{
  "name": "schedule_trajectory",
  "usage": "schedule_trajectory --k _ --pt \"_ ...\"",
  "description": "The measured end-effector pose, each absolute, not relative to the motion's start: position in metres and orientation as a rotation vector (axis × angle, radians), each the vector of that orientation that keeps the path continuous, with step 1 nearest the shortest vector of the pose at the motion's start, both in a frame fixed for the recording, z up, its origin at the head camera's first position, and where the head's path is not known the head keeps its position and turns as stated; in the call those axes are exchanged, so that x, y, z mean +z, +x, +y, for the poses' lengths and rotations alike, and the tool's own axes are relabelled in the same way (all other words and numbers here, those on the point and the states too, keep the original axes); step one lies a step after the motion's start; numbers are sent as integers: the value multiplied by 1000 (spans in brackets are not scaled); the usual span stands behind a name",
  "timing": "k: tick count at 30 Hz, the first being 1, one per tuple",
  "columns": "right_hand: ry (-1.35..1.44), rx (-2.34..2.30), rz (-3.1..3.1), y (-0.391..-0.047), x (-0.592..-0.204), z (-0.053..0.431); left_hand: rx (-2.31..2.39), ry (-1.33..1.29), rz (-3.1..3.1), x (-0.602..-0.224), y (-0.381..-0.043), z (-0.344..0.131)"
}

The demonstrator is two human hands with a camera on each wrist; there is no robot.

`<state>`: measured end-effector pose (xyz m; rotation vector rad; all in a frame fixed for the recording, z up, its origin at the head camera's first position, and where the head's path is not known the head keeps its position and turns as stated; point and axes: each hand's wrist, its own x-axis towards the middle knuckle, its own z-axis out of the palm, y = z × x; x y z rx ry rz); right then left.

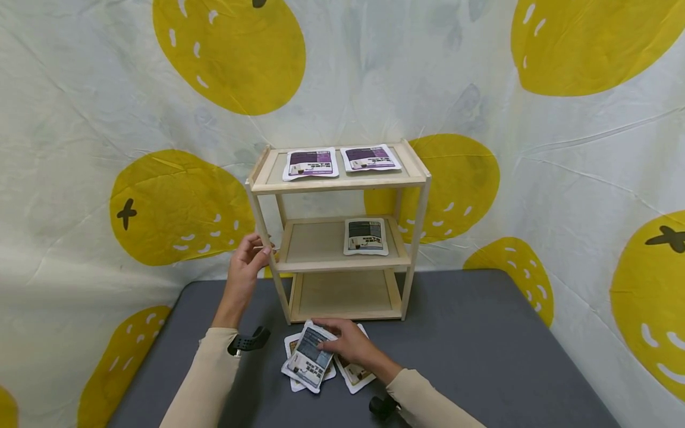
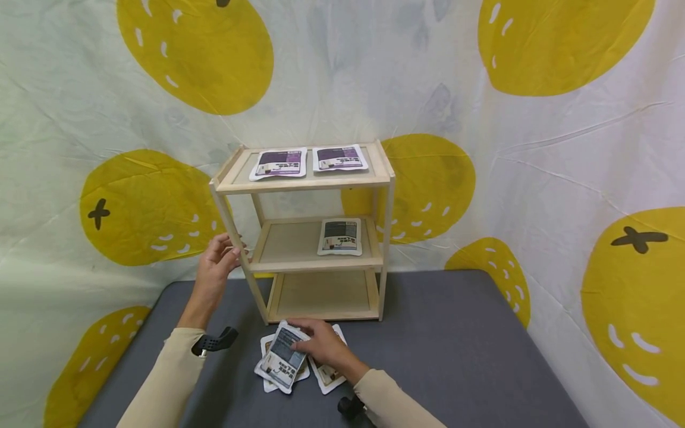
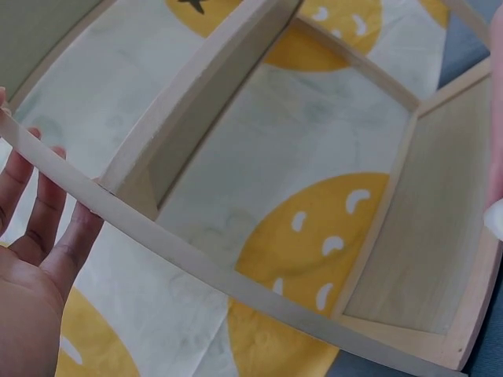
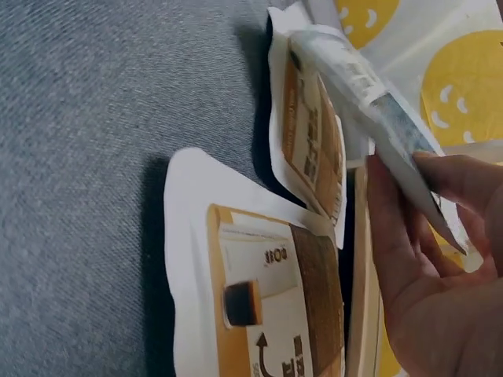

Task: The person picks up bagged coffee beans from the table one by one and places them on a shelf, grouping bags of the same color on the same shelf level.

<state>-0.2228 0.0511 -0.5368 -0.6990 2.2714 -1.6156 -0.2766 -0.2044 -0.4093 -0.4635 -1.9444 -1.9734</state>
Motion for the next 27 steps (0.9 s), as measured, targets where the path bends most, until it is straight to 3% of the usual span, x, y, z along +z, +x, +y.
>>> schedule_trajectory --k 27 --pt "-793 -1578 2224 -226 -517 75 -1964 -461 -1946 -409 -276 -203"
